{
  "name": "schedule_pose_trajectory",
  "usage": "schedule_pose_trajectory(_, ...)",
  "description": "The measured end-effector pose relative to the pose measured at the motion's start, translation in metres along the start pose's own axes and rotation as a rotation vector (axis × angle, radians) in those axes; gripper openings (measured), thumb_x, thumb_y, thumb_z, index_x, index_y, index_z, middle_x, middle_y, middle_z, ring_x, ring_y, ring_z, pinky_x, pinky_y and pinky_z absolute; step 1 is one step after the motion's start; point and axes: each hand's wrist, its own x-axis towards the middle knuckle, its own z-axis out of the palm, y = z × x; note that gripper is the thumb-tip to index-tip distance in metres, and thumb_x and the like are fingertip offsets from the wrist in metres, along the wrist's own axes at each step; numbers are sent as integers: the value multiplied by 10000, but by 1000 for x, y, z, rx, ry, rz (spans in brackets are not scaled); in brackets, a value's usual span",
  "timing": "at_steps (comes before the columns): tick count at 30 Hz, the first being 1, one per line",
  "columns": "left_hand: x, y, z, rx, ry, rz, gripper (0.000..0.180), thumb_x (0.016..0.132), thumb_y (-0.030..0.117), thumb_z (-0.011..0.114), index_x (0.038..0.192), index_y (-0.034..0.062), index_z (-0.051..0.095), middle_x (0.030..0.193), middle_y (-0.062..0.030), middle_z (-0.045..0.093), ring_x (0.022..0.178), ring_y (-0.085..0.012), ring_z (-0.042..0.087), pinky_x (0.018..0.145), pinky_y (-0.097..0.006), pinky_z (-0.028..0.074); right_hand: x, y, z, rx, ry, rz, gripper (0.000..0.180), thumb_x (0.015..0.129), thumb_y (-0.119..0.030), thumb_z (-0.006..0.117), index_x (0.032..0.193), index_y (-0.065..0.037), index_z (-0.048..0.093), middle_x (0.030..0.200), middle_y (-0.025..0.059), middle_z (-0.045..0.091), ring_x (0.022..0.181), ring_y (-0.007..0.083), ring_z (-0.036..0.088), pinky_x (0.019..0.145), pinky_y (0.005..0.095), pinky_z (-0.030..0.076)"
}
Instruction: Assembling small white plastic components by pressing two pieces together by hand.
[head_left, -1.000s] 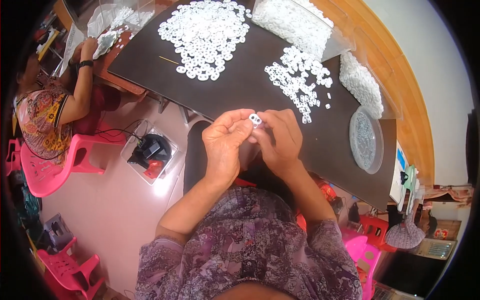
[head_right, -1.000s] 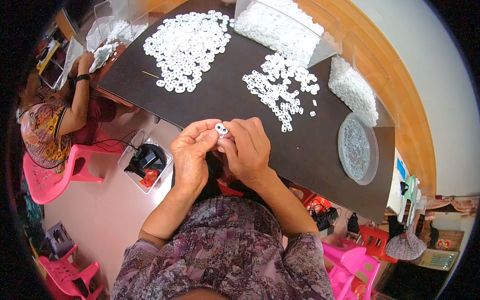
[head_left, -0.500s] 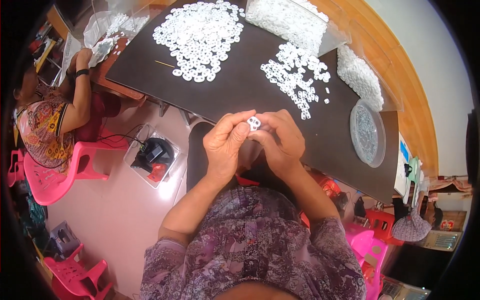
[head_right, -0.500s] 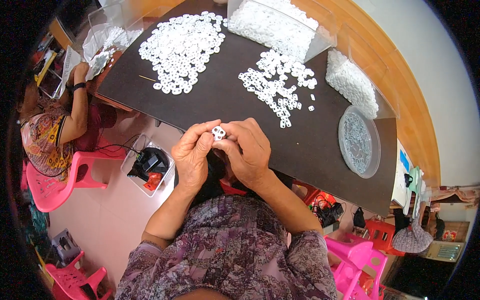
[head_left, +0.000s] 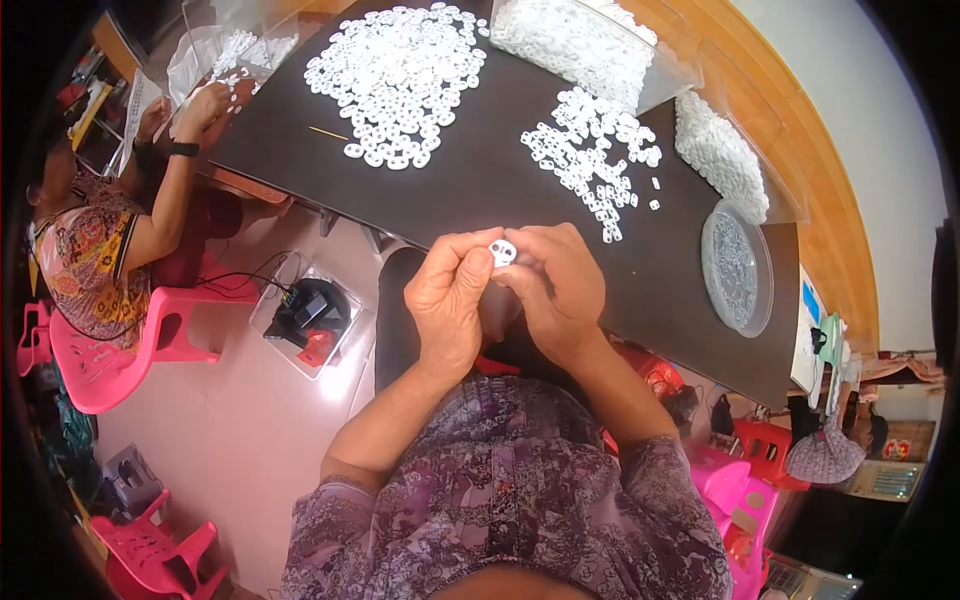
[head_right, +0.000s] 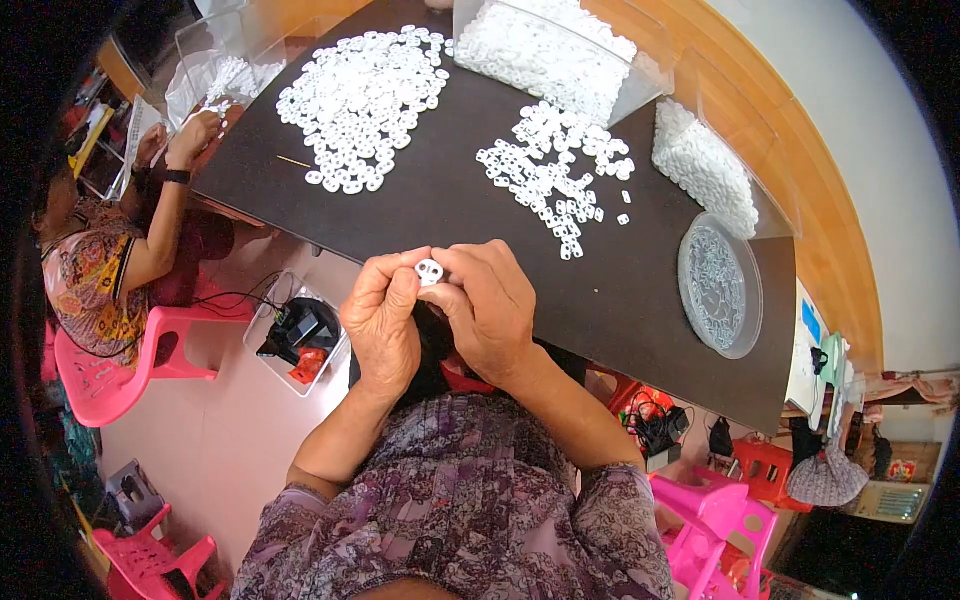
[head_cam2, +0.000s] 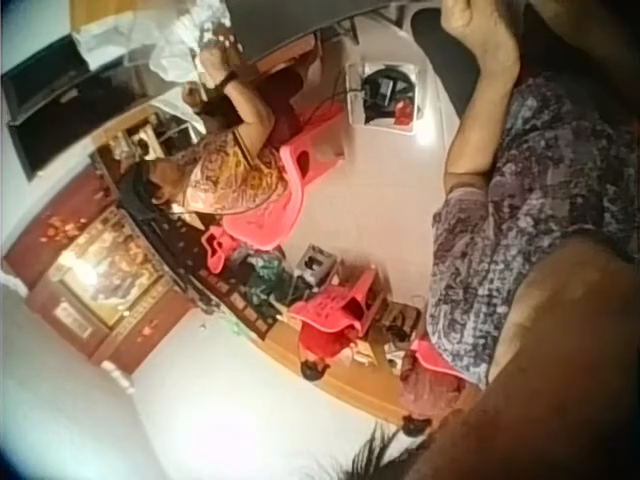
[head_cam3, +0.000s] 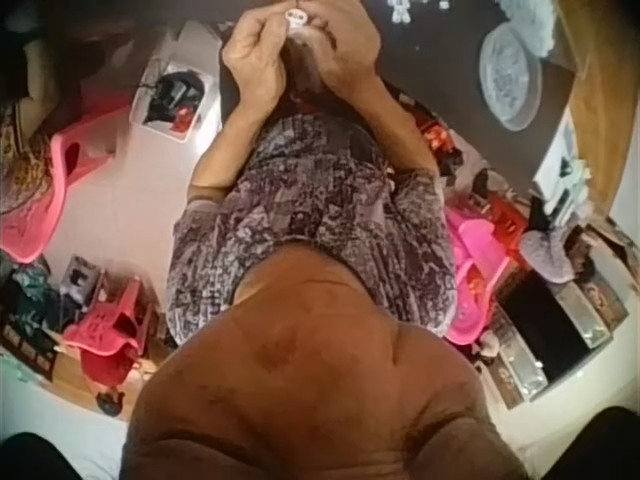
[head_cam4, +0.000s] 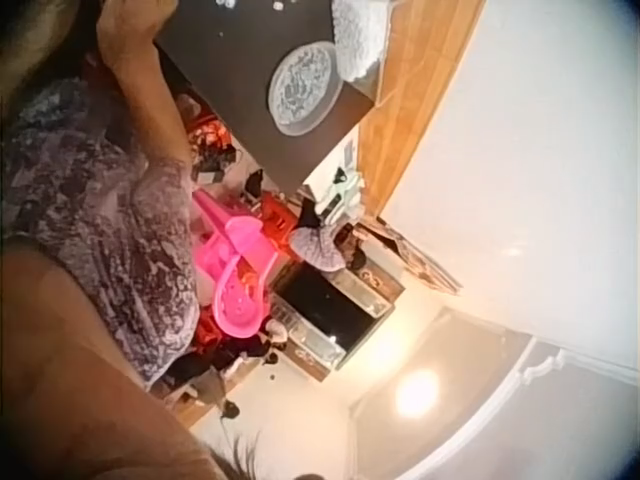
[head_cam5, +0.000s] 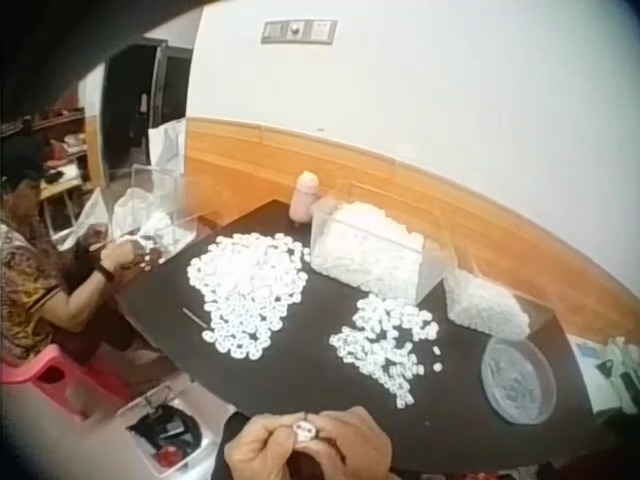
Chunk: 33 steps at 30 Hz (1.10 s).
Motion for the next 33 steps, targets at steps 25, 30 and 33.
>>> schedule_pose_trajectory(25, -1, -17, 16, 318, 0, 112, 172, 931, 72, 493, 1026, -28, 597, 867, -42, 581, 748, -85, 530, 670, -214, 436, -4, 17, -15, -22, -8, -45, 187, 713, 36, 657, 892, 4, 613, 797, 106, 607, 640, 211, 539, 560, 300, 429)
schedule_pose_trajectory(30, 6, -12, 27, 370, -185, 1, 224, 918, 60, 507, 1108, -32, 584, 869, -60, 605, 763, -105, 561, 689, -237, 459, 3, 23, -58, -63, -24, 303, 70, 778, -45, 658, 841, -30, 631, 782, 46, 596, 700, 103, 561, 611, 245, 439)
schedule_pose_trajectory(33, 17, -14, 25, 391, -176, -15, 217, 904, 71, 538, 1084, -37, 589, 822, -61, 605, 739, -117, 569, 678, -246, 462, 31, 44, -113, -316, 186, 237, 43, 790, -39, 651, 826, -20, 639, 760, 20, 605, 661, 73, 536, 602, 223, 431)
